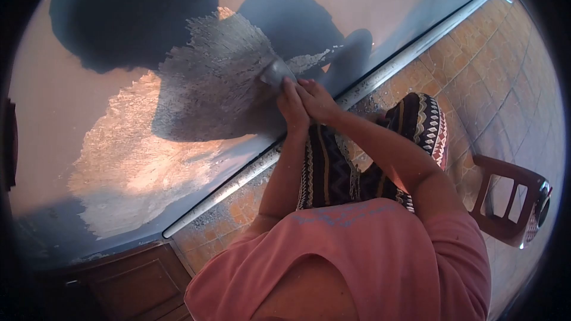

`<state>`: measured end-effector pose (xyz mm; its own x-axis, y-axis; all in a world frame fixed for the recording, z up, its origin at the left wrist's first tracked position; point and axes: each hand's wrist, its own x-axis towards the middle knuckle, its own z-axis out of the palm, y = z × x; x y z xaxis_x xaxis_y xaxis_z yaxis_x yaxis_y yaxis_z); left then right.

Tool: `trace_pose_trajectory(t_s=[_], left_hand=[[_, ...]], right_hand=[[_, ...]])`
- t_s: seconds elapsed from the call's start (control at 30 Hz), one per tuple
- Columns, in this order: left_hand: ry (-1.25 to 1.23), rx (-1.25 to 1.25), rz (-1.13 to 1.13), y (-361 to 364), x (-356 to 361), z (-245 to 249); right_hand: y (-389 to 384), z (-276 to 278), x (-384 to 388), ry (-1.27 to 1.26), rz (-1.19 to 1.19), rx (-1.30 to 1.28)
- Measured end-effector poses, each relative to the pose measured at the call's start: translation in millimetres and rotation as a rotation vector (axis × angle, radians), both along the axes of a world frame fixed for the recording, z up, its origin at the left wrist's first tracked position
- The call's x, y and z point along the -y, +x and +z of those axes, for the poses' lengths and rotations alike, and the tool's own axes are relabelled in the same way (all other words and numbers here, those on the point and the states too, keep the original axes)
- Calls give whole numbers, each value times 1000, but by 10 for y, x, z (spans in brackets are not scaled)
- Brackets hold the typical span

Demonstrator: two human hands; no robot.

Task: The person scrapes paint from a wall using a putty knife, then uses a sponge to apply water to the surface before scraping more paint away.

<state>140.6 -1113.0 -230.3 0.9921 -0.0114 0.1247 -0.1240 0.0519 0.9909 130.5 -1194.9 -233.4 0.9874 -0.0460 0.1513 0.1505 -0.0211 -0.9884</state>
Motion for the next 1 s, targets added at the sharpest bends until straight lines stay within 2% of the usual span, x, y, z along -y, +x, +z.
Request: trace_pose_trajectory(t_s=[0.07, 0.13, 0.17, 0.27, 0.33, 0.37, 0.43, 0.47, 0.57, 0.63, 0.67, 0.73, 0.77, 0.87, 0.93, 1.0], left_hand=[[-25, 22, -14, 60, 17, 235], [18, -51, -59, 2, -25, 215], [40, -80, -88, 11, -29, 211], [-282, -60, -112, 70, -1, 47], [-309, -142, -129, 56, 7, 132], [-323, -180, -142, 53, 13, 170], [-315, -252, -133, -6, -29, -112], [-310, -286, -133, 0, -39, -273], [-222, -197, -70, 55, -29, -203], [-204, -179, -63, 19, 23, 118], [-198, -165, -57, 5, 37, 224], [-190, -186, -54, -21, 36, -140], [-184, -191, -59, 9, 38, -258], [-214, -191, -27, 54, 49, -83], [-157, -121, -38, 25, 44, 171], [-115, -100, -34, 31, 39, 137]], right_hand=[[22, 2, 17, 30, 4, -4], [48, -91, -22, 44, -48, 6], [42, -127, -14, 37, 5, -32], [-21, -11, 47, 24, 79, -145], [-54, 90, 25, 41, 57, -227], [-108, 48, -28, -21, -26, -177], [-177, -105, -128, -154, -202, -59], [-142, -220, -105, -137, -159, -89], [-68, -332, -68, -59, -46, -176], [-74, 2, 3, -8, 10, -221], [-112, -40, -3, 72, 10, -268], [-145, -161, -29, 242, 3, -339], [-120, -196, -37, 213, -3, -297], [-71, -175, -22, 147, -17, -212], [-49, 83, 25, 120, 25, -204], [-94, -70, -10, 120, -35, -196]])
